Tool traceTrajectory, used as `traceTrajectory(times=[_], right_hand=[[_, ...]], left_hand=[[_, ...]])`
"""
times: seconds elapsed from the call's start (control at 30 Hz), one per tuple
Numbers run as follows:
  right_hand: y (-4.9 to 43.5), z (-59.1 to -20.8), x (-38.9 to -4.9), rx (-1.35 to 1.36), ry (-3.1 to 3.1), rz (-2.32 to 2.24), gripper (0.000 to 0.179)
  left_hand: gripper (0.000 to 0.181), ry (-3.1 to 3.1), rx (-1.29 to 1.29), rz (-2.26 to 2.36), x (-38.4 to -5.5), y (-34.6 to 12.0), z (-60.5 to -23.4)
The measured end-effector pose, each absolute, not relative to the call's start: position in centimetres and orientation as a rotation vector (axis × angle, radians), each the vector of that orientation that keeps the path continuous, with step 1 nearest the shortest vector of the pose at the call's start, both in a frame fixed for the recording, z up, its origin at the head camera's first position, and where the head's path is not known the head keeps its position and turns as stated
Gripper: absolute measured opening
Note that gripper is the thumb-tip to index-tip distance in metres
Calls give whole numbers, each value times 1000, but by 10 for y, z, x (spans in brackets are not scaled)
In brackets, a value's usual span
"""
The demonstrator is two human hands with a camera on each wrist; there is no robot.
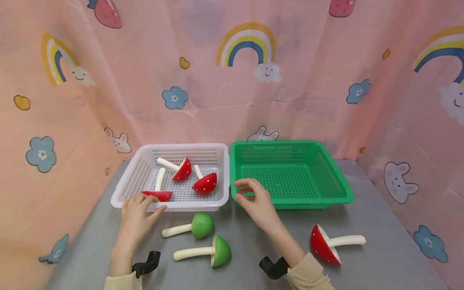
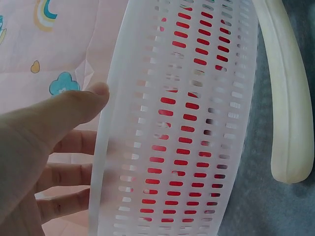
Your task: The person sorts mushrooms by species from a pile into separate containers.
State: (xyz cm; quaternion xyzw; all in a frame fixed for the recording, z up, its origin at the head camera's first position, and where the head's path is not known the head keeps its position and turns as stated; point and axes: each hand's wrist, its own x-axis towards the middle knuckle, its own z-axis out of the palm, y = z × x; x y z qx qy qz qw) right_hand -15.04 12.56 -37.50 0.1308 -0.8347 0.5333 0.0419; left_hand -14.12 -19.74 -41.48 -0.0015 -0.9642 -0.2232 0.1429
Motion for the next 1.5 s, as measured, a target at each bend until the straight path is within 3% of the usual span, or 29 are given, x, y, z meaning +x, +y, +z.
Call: traceTrajectory(times=[0.5,1.03,1.5], right_hand=[[181,-379,-112,389,-2486,1186,28],[246,-405,-89,327,-2513,1002,33],[303,-433,-75,179,-2611,871,28]], left_hand=[[37,-2783,-10,-623,-139,-197,-413],[36,-2792,-3,-643,-140,-198,-412],[35,-2782,7,-626,-140,-197,-414]])
